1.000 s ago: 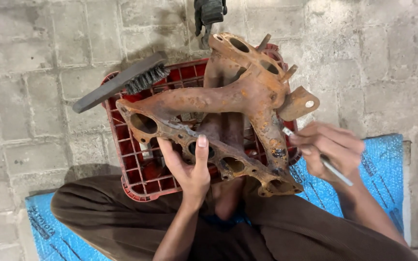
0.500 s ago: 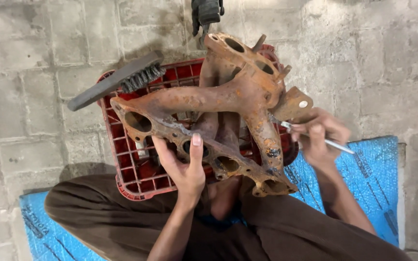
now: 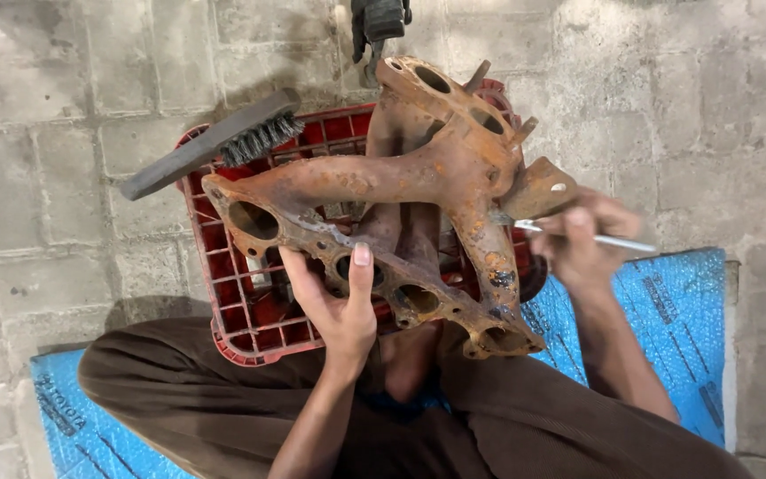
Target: The person scrubs a rusty metal exhaust manifold with a wire brush, focusing on the bolt holes and crevices. They rotate the part to access different areas and continue scrubbing the interior and exterior surfaces.
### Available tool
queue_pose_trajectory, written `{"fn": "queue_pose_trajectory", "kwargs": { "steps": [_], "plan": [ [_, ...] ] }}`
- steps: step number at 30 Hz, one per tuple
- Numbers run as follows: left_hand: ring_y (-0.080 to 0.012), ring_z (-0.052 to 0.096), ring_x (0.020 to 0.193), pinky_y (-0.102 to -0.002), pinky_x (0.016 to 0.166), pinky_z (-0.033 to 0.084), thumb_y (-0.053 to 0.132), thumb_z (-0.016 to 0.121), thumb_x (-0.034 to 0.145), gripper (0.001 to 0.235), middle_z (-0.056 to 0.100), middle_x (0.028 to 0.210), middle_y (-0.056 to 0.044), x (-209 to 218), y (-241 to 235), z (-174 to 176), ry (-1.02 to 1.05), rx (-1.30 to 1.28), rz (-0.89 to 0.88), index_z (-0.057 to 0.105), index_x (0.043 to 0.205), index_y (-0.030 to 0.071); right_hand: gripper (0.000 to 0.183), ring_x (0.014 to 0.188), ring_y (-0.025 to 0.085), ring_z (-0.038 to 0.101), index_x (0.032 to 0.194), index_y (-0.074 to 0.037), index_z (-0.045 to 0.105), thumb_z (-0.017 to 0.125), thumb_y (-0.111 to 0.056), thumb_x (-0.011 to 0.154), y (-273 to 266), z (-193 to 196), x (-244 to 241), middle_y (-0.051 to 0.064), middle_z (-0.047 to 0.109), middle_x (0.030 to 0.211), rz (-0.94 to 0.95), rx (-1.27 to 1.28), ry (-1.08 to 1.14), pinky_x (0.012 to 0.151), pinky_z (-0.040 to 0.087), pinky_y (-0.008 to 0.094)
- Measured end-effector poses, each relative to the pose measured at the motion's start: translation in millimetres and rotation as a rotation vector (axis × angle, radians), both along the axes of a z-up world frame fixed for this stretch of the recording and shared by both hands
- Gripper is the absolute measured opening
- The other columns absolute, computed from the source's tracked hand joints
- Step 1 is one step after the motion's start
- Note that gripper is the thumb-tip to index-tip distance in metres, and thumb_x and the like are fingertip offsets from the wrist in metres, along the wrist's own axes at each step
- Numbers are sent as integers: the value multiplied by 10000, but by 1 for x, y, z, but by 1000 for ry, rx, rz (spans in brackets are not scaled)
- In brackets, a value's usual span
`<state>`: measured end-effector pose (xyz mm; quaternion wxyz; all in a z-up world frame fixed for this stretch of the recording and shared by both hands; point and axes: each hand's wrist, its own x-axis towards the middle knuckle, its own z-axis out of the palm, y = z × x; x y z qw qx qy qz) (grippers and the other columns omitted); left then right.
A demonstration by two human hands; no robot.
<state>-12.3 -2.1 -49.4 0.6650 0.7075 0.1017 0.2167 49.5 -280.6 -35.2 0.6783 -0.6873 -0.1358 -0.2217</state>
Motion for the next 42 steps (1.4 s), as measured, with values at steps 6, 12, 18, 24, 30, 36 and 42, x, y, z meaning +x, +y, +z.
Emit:
{"fn": "queue_pose_trajectory", "kwargs": {
  "steps": [6, 12, 18, 24, 30, 36, 42],
  "plan": [
    [-342, 197, 1562, -512, 1306, 138, 82, 750, 970, 924, 193, 1649, -265, -6, -1, -6, 16, -50, 6, 116, 1623, -81, 532, 284, 194, 452, 491, -60, 485, 561, -94, 1016, 33, 52, -1, 105, 513, 403, 19, -179, -98, 311, 363, 288],
    [-307, 122, 1601, -434, 1326, 184, 173, 710, 957, 944, 100, 1705, -271, 1, -1, 24, 169, -83, -6, 69, 1588, -113, 401, 369, 175, 575, 730, 63, 638, 527, -148, 1053, 29, 56, -15, 163, 611, 569, -23, -273, 44, 332, 403, 234],
    [-288, 211, 1580, -404, 1308, 233, 184, 690, 970, 887, 181, 1695, -252, 7, 1, 38, 158, -115, -32, 124, 1594, -94, 384, 365, 143, 590, 788, 52, 652, 530, -187, 1062, 12, 44, -23, 115, 631, 570, 33, -404, -90, 270, 409, 223],
    [-294, 178, 1634, -442, 1384, 236, 80, 687, 1028, 866, 128, 1734, -217, 1, 0, 14, -41, -3, -54, 80, 1634, -36, 406, 397, 202, 639, 709, 73, 626, 558, -163, 1033, 28, 58, -21, 207, 649, 625, -10, -409, -106, 290, 478, 226],
    [-305, 136, 1634, -445, 1379, 206, 105, 696, 1014, 886, 99, 1729, -235, -2, 0, 11, 12, 24, -33, 71, 1619, -64, 350, 429, 212, 677, 738, 56, 628, 550, -93, 1045, 16, 45, -20, 240, 678, 668, -17, -431, -172, 288, 525, 230],
    [-305, 125, 1626, -444, 1365, 204, 121, 701, 999, 904, 91, 1723, -248, -4, -1, 8, 56, -5, -15, 66, 1612, -75, 354, 510, 232, 659, 799, 46, 649, 599, -191, 1058, 8, 40, -21, 204, 664, 708, -150, -366, -69, 394, 485, 273],
    [-294, 174, 1634, -451, 1382, 248, 79, 693, 1027, 874, 127, 1732, -227, -2, 0, 4, -47, 25, -35, 74, 1633, -37, 456, 373, 199, 510, 672, 41, 564, 562, -216, 1050, 27, 43, -19, 207, 560, 608, -138, -120, 79, 397, 387, 279]
  ]
}}
